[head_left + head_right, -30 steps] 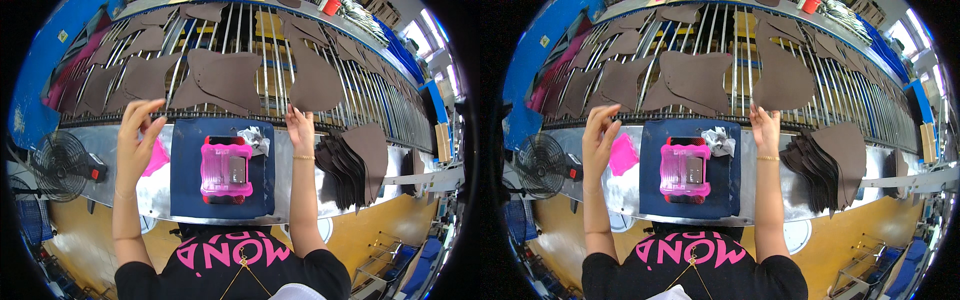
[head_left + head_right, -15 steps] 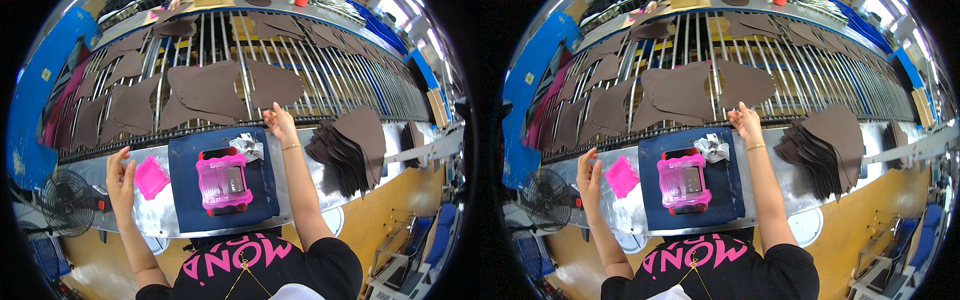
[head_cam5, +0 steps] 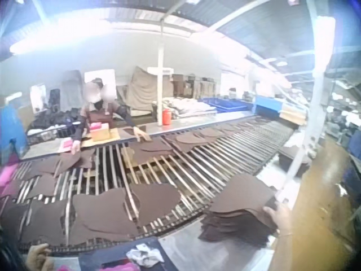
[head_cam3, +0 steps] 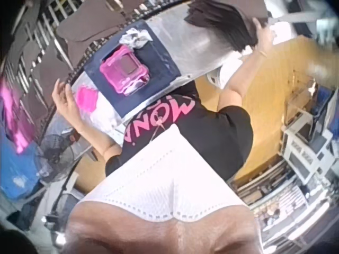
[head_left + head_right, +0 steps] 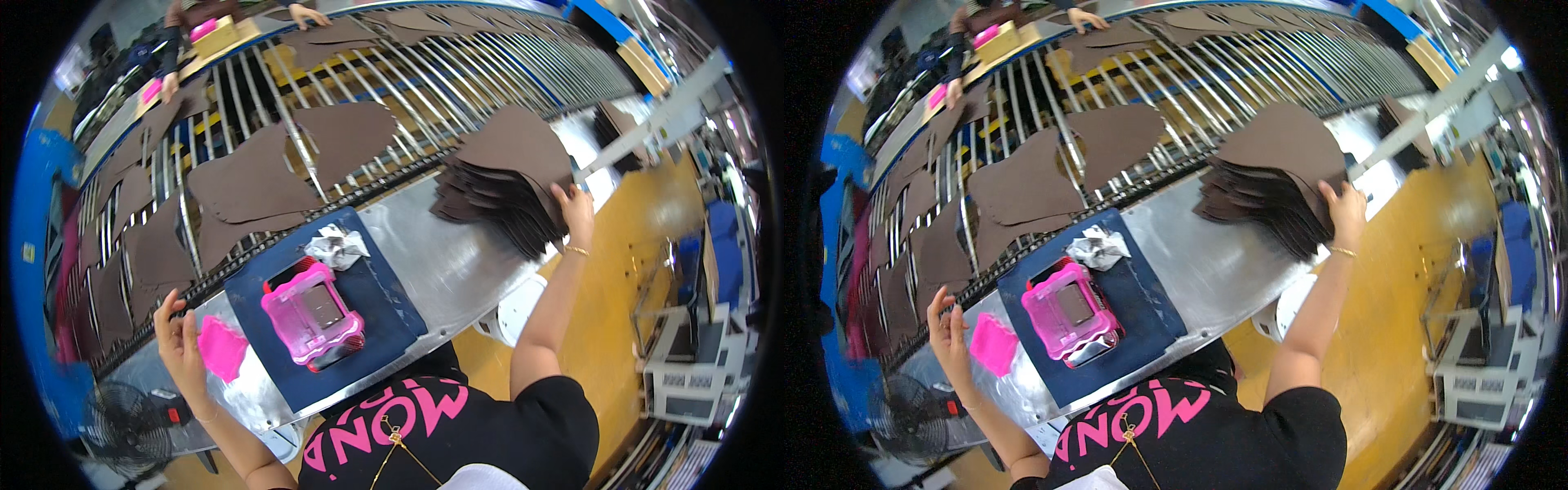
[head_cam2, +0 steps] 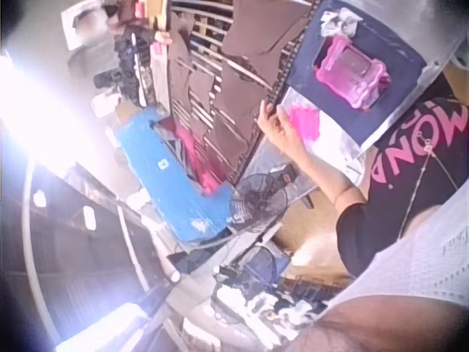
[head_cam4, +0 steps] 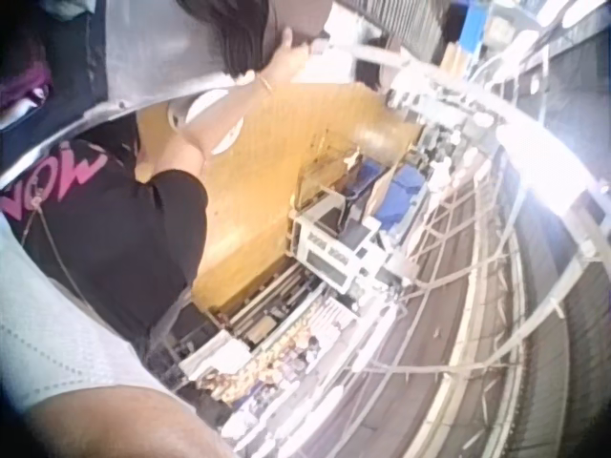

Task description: The person repeatedly picks up brown material pieces from a conveyor belt and stacks them on a metal table. The person handles the pieces one at a time, placing them in a growing pile.

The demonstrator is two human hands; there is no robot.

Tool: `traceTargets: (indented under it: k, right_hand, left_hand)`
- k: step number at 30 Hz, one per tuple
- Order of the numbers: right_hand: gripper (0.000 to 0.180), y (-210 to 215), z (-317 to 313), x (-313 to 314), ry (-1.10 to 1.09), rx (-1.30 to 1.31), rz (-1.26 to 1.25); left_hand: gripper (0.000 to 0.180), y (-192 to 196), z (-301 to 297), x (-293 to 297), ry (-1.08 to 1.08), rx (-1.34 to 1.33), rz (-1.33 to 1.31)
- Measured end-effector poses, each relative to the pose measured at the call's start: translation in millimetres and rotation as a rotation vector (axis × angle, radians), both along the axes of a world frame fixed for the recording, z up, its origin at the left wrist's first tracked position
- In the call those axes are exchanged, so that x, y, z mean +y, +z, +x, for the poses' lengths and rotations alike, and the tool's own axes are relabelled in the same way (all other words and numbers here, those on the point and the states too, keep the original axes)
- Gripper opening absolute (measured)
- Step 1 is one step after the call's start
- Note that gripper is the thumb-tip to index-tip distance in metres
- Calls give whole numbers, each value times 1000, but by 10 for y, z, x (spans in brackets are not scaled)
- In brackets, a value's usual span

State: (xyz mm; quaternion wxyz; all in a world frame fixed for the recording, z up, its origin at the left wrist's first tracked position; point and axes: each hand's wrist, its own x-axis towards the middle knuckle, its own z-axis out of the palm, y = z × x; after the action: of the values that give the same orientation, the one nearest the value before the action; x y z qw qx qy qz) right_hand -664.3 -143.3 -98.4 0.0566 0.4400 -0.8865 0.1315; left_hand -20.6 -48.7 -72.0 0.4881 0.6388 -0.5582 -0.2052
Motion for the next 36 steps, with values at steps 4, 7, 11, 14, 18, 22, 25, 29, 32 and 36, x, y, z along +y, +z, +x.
traceTargets:
  k: [4,7,11,14,18,22,25,29,32,36]
  right_hand:
    - [75,-156,-189,-110,-30,-67,0]
    - [69,-12,-218,-100,8,130,2]
    - [37,250,45,-225,42,-29,-8]
    - [38,912,883,41,143,30,-263]
    - [45,1297,1694,261,293,-318,-594]
    - [42,1055,2349,195,444,-813,-871]
    - [30,891,2812,304,763,-1197,-742]
    - [20,486,3096,175,1168,-996,-678]
    - [20,389,3371,272,1307,-979,-467]
    - [20,105,3537,248,1431,-1009,-349]
  left_hand:
    - [40,105,-73,62,6,-14,-10]
    - [38,192,-106,121,41,-5,27]
    - [34,286,-149,172,7,-80,3]
    - [31,326,-319,77,-104,-85,3]
    - [39,386,-658,-113,-243,-139,-62]
    - [53,390,-864,-278,-160,-3,-220]
    - [51,478,-747,-303,-252,349,-71]
    - [17,621,-297,6,-74,508,17]
    - [18,685,-17,397,78,410,-127]
    - [16,728,187,729,209,141,-144]
